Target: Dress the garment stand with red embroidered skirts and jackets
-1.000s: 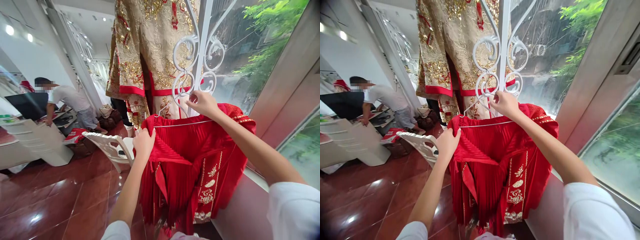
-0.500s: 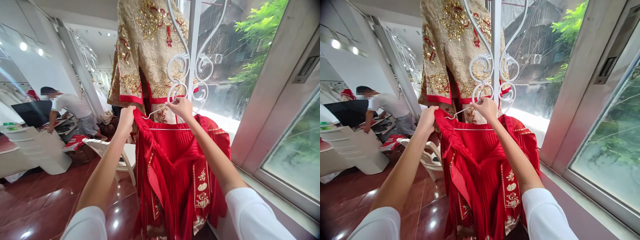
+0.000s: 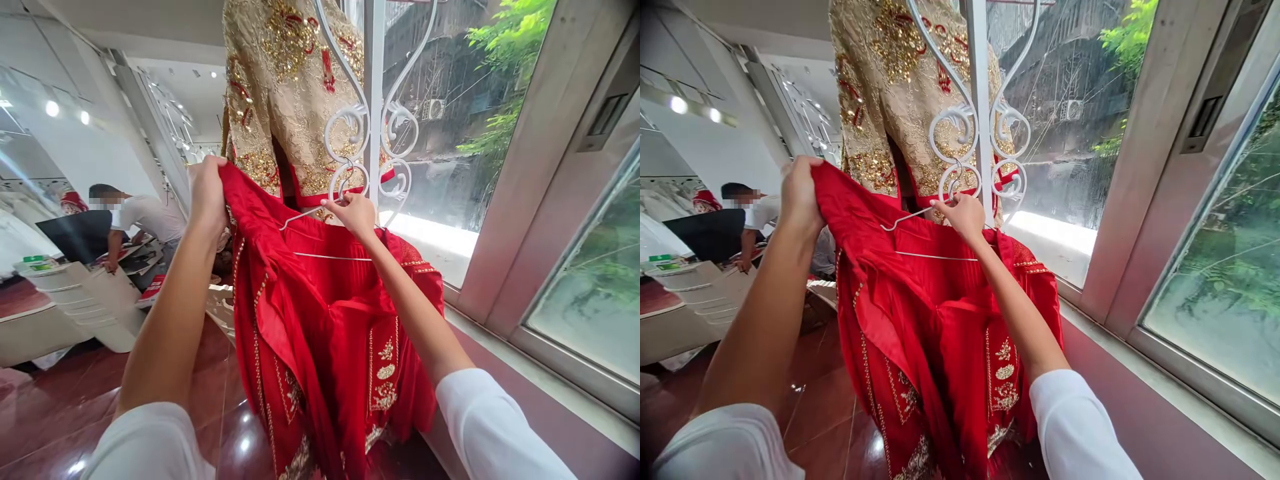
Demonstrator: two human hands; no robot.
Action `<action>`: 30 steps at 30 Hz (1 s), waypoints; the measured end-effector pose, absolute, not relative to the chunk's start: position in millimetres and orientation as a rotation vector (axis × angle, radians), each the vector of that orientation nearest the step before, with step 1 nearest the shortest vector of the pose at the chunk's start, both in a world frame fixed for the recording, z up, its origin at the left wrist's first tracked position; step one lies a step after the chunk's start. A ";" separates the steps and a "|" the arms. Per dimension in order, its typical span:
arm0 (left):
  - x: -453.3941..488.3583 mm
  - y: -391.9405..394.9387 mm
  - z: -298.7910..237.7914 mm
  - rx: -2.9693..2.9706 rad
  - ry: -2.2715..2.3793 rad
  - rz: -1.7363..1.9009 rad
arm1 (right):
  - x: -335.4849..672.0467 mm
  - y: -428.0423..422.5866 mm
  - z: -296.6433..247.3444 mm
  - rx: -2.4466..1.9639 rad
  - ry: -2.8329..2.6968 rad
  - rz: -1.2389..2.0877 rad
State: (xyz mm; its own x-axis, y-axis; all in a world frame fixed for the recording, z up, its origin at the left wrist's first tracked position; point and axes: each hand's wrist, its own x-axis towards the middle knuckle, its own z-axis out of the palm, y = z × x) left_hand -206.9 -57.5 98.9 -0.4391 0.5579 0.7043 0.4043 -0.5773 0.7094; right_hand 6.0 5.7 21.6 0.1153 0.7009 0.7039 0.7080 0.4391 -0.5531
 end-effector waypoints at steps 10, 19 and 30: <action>-183.9 -111.0 14.0 2.335 1.578 0.031 | 10.9 5.2 21.2 -1.298 -1.620 -0.018; -198.1 -33.3 5.6 2.780 1.916 0.892 | 64.4 9.5 21.3 -0.869 -1.758 0.219; -247.8 9.8 -19.0 2.425 1.424 1.211 | 183.9 5.5 -26.3 -0.943 -1.970 0.814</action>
State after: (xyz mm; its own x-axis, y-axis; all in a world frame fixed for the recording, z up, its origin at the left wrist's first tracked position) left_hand -247.8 9.8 -19.0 0.2559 0.7670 0.5883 0.7039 -0.5650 0.4305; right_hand 183.9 5.5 -26.3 -0.4125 0.8307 0.3739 0.3249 0.5176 -0.7915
